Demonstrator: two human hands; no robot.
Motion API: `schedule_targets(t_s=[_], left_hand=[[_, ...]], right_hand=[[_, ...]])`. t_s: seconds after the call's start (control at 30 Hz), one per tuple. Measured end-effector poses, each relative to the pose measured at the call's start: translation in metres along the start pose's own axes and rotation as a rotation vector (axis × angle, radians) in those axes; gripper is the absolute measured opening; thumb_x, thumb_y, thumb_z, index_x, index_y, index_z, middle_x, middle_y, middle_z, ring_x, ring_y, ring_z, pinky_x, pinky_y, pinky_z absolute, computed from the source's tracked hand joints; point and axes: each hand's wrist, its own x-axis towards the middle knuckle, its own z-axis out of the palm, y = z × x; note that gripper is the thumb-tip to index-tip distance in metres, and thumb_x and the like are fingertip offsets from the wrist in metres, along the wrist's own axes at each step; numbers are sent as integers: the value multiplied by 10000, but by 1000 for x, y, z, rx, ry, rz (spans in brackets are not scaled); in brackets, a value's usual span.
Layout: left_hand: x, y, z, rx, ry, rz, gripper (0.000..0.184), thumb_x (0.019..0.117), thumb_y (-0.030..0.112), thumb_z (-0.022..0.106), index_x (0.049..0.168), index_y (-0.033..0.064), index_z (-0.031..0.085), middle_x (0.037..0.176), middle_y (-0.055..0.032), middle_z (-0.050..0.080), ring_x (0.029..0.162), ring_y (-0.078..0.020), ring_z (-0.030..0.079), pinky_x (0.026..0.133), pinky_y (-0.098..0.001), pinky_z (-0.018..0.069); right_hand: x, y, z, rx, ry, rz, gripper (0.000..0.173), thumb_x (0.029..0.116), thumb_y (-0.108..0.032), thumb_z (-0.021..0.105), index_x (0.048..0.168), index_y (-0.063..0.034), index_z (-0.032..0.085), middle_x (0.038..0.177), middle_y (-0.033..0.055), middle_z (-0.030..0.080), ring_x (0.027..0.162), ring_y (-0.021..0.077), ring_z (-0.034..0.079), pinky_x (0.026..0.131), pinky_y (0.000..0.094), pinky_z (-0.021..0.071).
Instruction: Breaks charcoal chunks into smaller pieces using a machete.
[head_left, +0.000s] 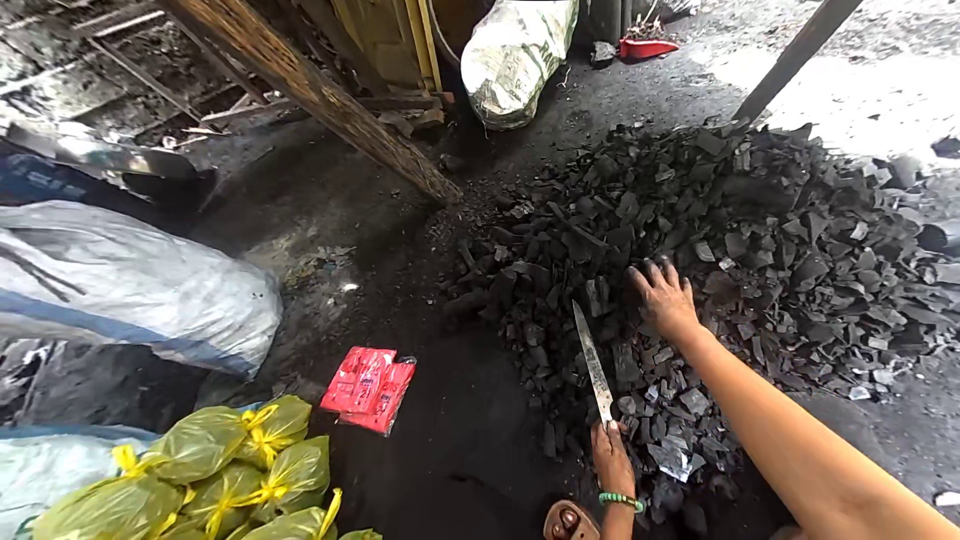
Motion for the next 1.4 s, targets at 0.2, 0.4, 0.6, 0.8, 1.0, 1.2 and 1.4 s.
schedule_targets(t_s=[0.2, 0.4, 0.6, 0.8, 1.0, 1.2, 1.4], left_hand=[[-3, 2, 1, 15, 14, 15, 350, 1108, 117, 390, 1271, -127, 580, 1273, -304, 585, 1129, -355, 605, 968, -459, 513], [-12, 12, 3, 39, -30, 124, 342, 1101, 98, 390, 1264, -126, 589, 1209, -278, 628, 1106, -321, 642, 984, -432, 532], [-31, 20, 19, 209, -269, 196, 351, 1103, 116, 413, 1283, -123, 597, 1189, -262, 682, 1091, -331, 683, 1018, -457, 519], [-52, 18, 38, 412, -511, 251, 342, 1098, 139, 432, 1232, -93, 644, 1142, -227, 698, 1052, -301, 686, 1005, -453, 516], [-57, 14, 54, 710, -714, 179, 413, 1123, 219, 375, 1361, -47, 583, 1301, -224, 648, 1158, -323, 662, 1061, -469, 488], [-65, 14, 62, 1037, -781, 43, 468, 1137, 314, 310, 1444, 27, 516, 1233, -254, 663, 1129, -386, 664, 1010, -546, 495], [-75, 32, 66, 1030, -763, 79, 456, 1136, 303, 320, 1332, -10, 587, 1156, -236, 677, 1056, -357, 677, 971, -515, 512]], right_hand=[[-38, -15, 25, -14, -18, -113, 433, 895, 123, 631, 1280, -66, 684, 1317, 219, 637, 1363, 518, 450, 960, 739, 418], [-97, 23, 13, 971, 147, 341, 561, 919, 69, 673, 1444, -2, 486, 1309, 250, 620, 1129, 349, 646, 940, 530, 540], [-164, 92, 5, 1403, 44, 876, 435, 1047, -123, 542, 1460, -65, 417, 1132, 140, 591, 901, 210, 615, 768, 415, 541], [-214, 151, -5, 836, 348, 564, 429, 851, 174, 660, 1257, 58, 586, 1200, 221, 622, 1032, 266, 626, 903, 446, 534], [-250, 177, 28, 304, 6, 447, 320, 830, -38, 793, 1147, -36, 751, 1406, 283, 532, 1285, 524, 489, 1018, 694, 419], [-253, 166, 33, 417, 172, 518, 388, 852, 49, 761, 1222, 64, 646, 1402, 343, 487, 1238, 513, 548, 1006, 637, 486], [-247, 166, 26, 496, 197, 633, 598, 817, 33, 817, 1362, 33, 572, 1354, 299, 584, 1225, 457, 603, 1026, 620, 482]])
